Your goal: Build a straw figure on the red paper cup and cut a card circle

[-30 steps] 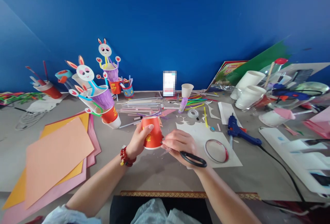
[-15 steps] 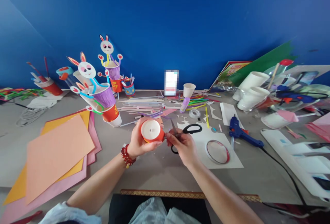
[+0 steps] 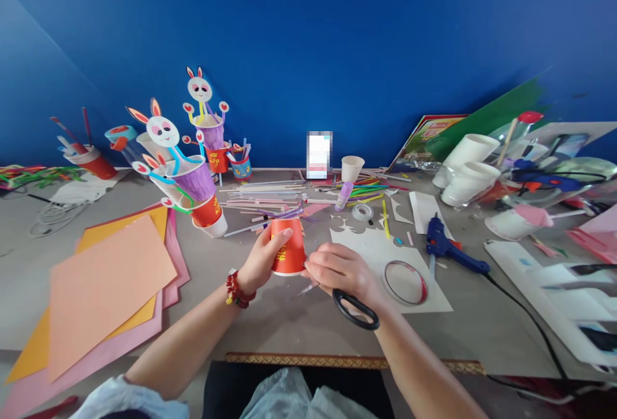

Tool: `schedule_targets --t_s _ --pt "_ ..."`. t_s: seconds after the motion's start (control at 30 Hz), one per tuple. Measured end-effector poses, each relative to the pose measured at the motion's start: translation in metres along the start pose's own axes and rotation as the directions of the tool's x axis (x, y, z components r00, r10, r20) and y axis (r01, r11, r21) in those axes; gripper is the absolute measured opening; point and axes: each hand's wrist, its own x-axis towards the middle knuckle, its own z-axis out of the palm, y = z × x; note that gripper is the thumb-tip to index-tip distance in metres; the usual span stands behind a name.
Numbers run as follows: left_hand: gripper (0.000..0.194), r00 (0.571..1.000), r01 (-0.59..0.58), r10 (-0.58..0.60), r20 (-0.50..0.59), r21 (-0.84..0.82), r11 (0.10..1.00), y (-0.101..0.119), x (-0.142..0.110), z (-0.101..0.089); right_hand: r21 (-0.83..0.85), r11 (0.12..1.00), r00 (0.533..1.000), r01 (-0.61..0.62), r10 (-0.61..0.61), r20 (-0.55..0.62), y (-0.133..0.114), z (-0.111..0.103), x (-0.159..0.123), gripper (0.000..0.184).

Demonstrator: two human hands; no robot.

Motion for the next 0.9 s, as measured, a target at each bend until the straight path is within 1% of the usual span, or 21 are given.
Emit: schedule_targets --t_s 0.1,0.17,0.23,0.3,0.4,0.47,0.53,0.6,0.63,0.67,0.7,0.73,0.77,0.83,0.87,0.9 --pt "0.041 1.0 0.002 -0.002 0.016 0.009 1.0 -0.001 0.0 -0.001 -0.028 1.0 1.0 0.012 -0.013 -0.013 0.0 0.001 -0.001 0.01" --pt "0.041 0.998 -0.059 0.059 0.016 0.043 0.997 -0.004 0.0 -0.004 0.014 1.0 0.998 -0.021 0.022 -0.057 -0.002 0.002 0.0 0.009" --pt "0.042 0.988 -0.151 0.152 0.001 0.099 0.983 -0.008 0.001 -0.008 0.091 0.992 0.99 -0.083 0.093 -0.11 -0.005 0.003 0.002 0.01" --pt "0.045 0.966 -0.249 0.257 -0.021 0.179 0.952 -0.01 0.001 -0.012 0.154 0.975 0.972 -0.161 0.184 -0.146 -0.008 0.005 0.003 0.013" --pt "0.05 0.901 -0.406 0.433 -0.014 0.326 0.854 -0.01 0.002 -0.016 0.188 0.938 0.935 -0.293 0.322 -0.15 -0.011 0.009 0.002 0.02" --pt "0.054 0.847 -0.499 0.531 0.031 0.392 0.773 -0.008 0.002 -0.016 0.225 0.891 0.889 -0.394 0.432 -0.154 -0.012 0.013 0.002 0.025" --pt "0.058 0.8 -0.566 0.595 0.076 0.423 0.707 -0.006 0.002 -0.016 0.316 0.804 0.811 -0.503 0.566 -0.149 -0.012 0.018 0.002 0.03" --pt "0.06 0.772 -0.601 0.628 0.103 0.442 0.666 -0.006 0.001 -0.016 0.42 0.688 0.72 -0.592 0.685 -0.108 -0.012 0.021 0.001 0.037" --pt "0.06 0.765 -0.608 0.636 0.107 0.446 0.657 -0.006 0.001 -0.016 0.456 0.637 0.685 -0.622 0.725 -0.078 -0.012 0.022 0.001 0.04" --pt "0.06 0.764 -0.608 0.637 0.102 0.445 0.657 -0.007 0.001 -0.016 0.472 0.606 0.662 -0.64 0.747 -0.061 -0.012 0.023 0.001 0.042" --pt "0.059 0.767 -0.602 0.635 0.088 0.44 0.666 -0.008 0.002 -0.015 0.468 0.606 0.66 -0.643 0.749 -0.063 -0.012 0.023 0.001 0.041" --pt "0.058 0.776 -0.589 0.627 0.066 0.43 0.684 -0.01 0.002 -0.015 0.445 0.636 0.679 -0.63 0.729 -0.081 -0.013 0.021 0.001 0.039" --pt "0.055 0.795 -0.565 0.605 0.04 0.412 0.715 -0.012 0.003 -0.014 0.405 0.688 0.716 -0.603 0.69 -0.107 -0.013 0.02 0.001 0.035" --pt "0.047 0.864 -0.468 0.503 -0.009 0.353 0.81 -0.014 0.004 -0.012 0.299 0.814 0.822 -0.498 0.553 -0.137 -0.012 0.015 0.002 0.026" --pt "0.043 0.902 -0.402 0.431 -0.023 0.321 0.858 -0.015 0.004 -0.011 0.244 0.871 0.878 -0.427 0.463 -0.118 -0.011 0.012 0.002 0.024" --pt "0.041 0.934 -0.332 0.356 -0.032 0.293 0.897 -0.015 0.004 -0.01 0.191 0.917 0.925 -0.351 0.371 -0.081 -0.01 0.009 0.002 0.023"
